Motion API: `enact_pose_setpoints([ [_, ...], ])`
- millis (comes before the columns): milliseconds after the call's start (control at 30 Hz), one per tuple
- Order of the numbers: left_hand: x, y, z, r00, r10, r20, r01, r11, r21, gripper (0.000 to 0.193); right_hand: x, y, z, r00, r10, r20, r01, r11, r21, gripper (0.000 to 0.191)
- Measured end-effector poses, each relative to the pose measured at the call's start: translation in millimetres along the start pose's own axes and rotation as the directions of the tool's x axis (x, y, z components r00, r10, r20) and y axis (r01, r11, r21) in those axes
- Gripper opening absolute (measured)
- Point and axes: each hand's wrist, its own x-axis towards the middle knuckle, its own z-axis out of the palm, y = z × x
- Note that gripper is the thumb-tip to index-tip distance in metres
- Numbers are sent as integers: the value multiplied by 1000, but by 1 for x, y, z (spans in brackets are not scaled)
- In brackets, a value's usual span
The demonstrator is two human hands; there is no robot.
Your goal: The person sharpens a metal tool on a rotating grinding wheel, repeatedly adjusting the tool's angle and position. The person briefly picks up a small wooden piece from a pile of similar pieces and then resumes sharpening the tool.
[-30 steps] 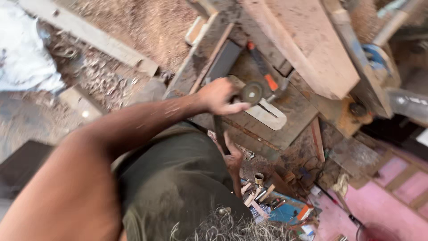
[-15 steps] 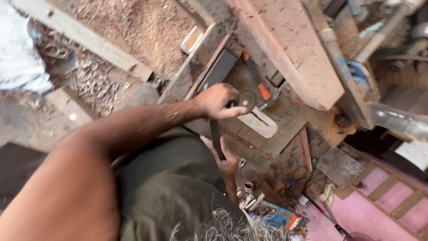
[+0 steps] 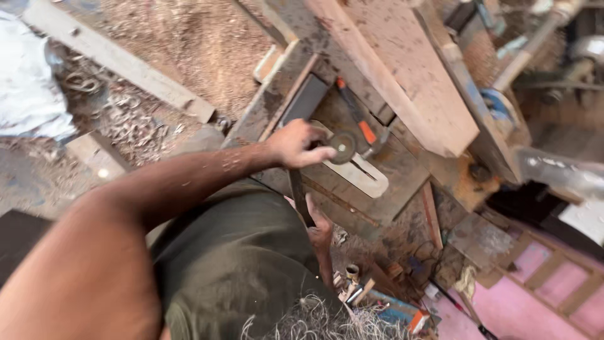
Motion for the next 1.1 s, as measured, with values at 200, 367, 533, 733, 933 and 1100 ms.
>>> enact_pose_setpoints([
  [200,123,-37,0,974,-219,63,200,954,224,57,57,38,-12,969,247,-14,-243,960,142,54],
  [367,59,-1,-4,993,-120,-21,122,973,198,51,66,21,-13,999,46,22,-50,963,266,44],
  [533,3,11,27,996,-77,45,70,988,136,62,113,24,37,976,214,45,-219,958,184,45],
  [733,120,-18,23,937,-347,33,328,910,255,73,53,120,27,993,102,-58,-90,978,188,47],
  [933,24,-4,14,993,-111,38,108,991,74,47,-13,74,13,964,242,110,-257,953,158,49],
  [1100,39,-16,21,989,-125,79,130,990,-58,49,-7,45,12,956,284,80,-290,954,78,62],
])
